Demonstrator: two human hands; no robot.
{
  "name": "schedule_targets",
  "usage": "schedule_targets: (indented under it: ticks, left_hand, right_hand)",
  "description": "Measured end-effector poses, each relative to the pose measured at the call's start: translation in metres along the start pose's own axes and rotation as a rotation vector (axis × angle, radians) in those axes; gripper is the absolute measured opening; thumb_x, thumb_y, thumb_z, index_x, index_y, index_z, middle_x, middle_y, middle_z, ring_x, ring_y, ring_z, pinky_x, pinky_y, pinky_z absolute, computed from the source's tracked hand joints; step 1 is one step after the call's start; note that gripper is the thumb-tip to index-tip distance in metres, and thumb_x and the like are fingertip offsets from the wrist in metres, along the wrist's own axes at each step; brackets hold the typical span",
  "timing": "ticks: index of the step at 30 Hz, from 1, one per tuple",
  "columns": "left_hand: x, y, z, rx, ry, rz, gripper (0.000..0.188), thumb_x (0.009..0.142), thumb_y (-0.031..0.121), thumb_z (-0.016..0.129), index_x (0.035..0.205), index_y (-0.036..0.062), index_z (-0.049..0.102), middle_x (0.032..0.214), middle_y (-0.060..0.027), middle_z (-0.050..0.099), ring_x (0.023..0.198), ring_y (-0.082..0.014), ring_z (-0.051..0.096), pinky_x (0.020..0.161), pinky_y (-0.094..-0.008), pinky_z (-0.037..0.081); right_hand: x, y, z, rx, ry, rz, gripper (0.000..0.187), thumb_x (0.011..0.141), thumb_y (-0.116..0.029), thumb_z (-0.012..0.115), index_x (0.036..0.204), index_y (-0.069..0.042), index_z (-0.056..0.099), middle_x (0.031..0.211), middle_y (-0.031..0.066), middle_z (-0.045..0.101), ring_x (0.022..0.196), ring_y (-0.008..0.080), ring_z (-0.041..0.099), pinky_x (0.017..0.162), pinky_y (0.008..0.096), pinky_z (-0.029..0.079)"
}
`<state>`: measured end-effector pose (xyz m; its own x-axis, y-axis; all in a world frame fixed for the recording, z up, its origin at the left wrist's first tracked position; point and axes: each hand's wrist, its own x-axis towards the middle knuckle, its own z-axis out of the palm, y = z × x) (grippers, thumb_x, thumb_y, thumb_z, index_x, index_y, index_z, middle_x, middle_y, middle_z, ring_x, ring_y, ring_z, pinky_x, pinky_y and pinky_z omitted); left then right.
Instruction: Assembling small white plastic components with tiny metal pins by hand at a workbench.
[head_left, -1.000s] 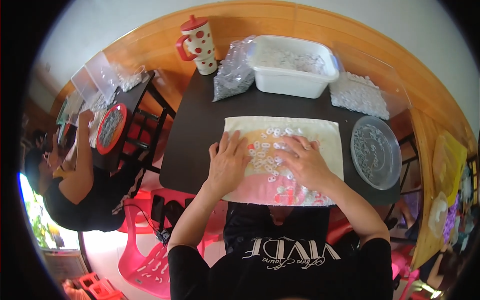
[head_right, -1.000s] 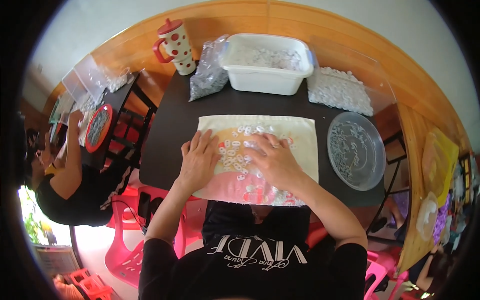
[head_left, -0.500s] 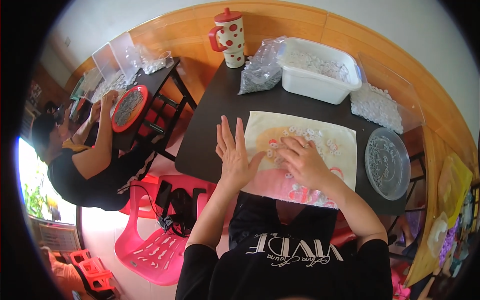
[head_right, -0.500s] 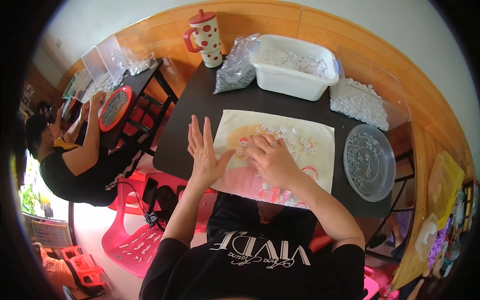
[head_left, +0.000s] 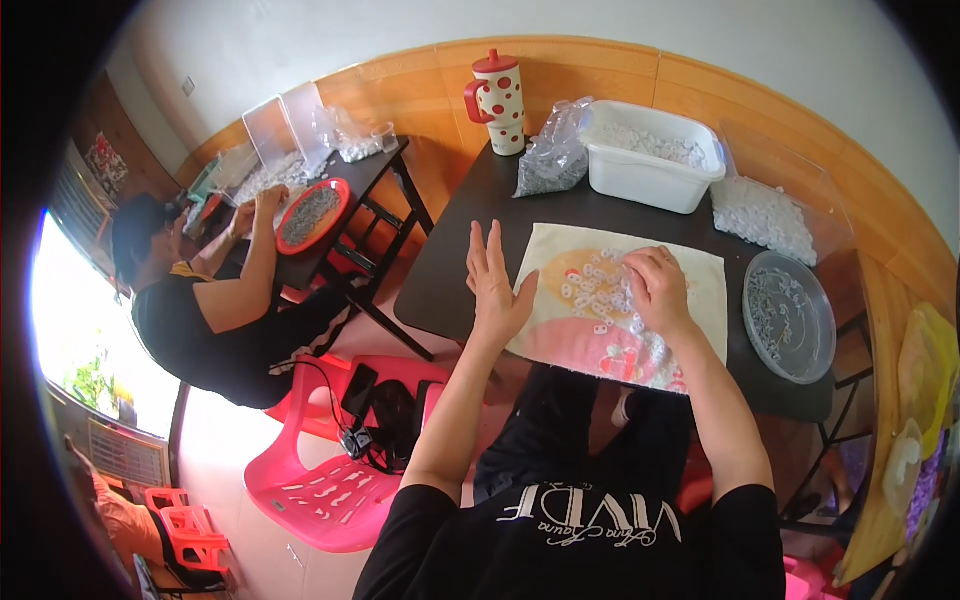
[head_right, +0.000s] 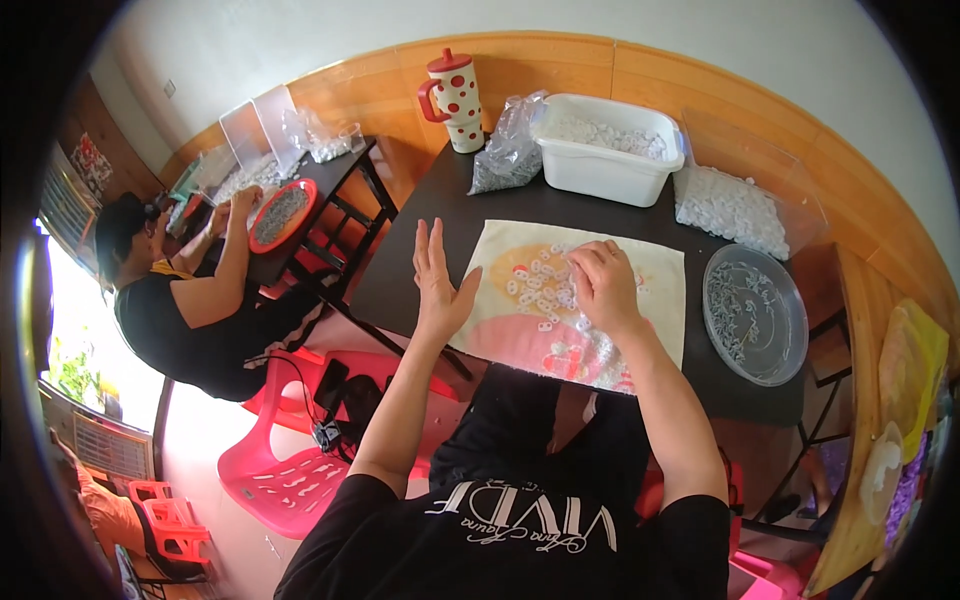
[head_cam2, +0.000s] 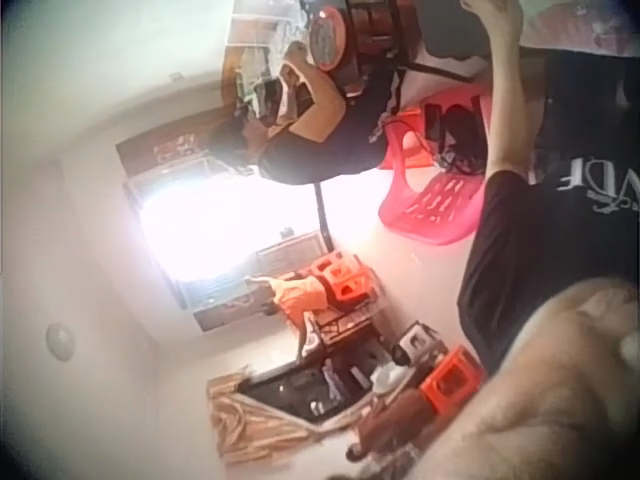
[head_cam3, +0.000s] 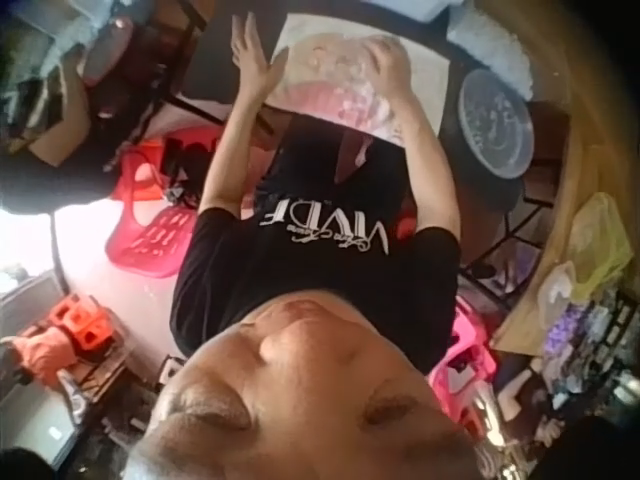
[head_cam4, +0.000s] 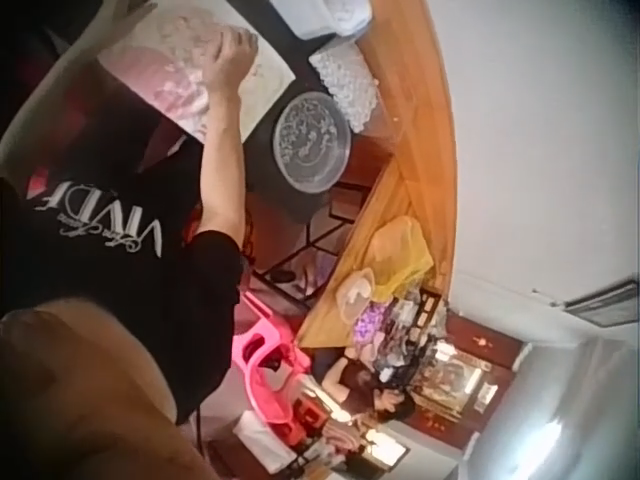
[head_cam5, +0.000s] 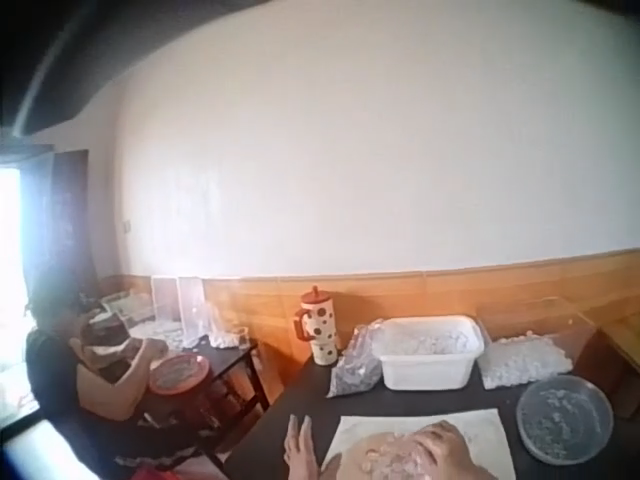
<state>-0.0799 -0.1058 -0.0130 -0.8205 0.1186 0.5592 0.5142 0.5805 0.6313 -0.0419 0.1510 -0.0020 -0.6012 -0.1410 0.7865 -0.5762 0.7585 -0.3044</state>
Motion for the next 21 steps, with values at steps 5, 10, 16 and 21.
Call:
schedule_targets:
  ticks: [5, 10, 16, 21]
  left_hand:
    - [-0.001, -0.016, -0.002, -0.003, 0.013, 0.072, 0.086, 0.083, 0.015, 0.071, 0.154, 0.0111, 0.022, 0.16, -0.0228, 0.007, 0.146, -0.0428, 0.015, 0.111, -0.0588, 0.021]
    - [0.002, -0.006, 0.002, -0.075, 0.024, -0.024, 0.09, 0.085, 0.025, 0.073, 0.156, 0.0118, 0.019, 0.161, -0.0219, 0.006, 0.147, -0.0416, 0.015, 0.112, -0.0598, 0.019]
    - [0.001, -0.004, 0.001, -0.004, -0.049, -0.091, 0.089, 0.088, 0.036, 0.071, 0.156, 0.0136, 0.019, 0.162, -0.0204, 0.009, 0.149, -0.0386, 0.013, 0.116, -0.0521, 0.016]
    - [0.004, -0.009, 0.001, 0.0, -0.069, -0.043, 0.085, 0.09, 0.034, 0.069, 0.156, 0.0134, 0.02, 0.161, -0.0213, 0.01, 0.149, -0.0372, 0.014, 0.116, -0.0525, 0.016]
  right_hand:
    - [-0.001, 0.011, -0.006, -0.064, 0.091, 0.036, 0.006, 0.081, 0.001, 0.062, 0.086, -0.001, 0.063, 0.083, 0.0123, 0.062, 0.078, 0.0339, 0.058, 0.07, 0.0426, 0.047]
    - [-0.007, 0.022, -0.007, -0.103, 0.107, 0.096, 0.003, 0.083, 0.0, 0.062, 0.086, -0.001, 0.063, 0.081, 0.0124, 0.061, 0.079, 0.0339, 0.058, 0.069, 0.0419, 0.047]
    - [-0.008, 0.023, -0.004, -0.115, 0.075, 0.102, 0.003, 0.082, -0.002, 0.063, 0.085, -0.002, 0.063, 0.08, 0.0115, 0.06, 0.08, 0.0332, 0.058, 0.069, 0.0418, 0.048]
    - [-0.004, 0.021, -0.003, -0.098, 0.056, 0.111, 0.004, 0.081, -0.001, 0.064, 0.085, -0.002, 0.064, 0.081, 0.0119, 0.061, 0.079, 0.0336, 0.058, 0.069, 0.0419, 0.048]
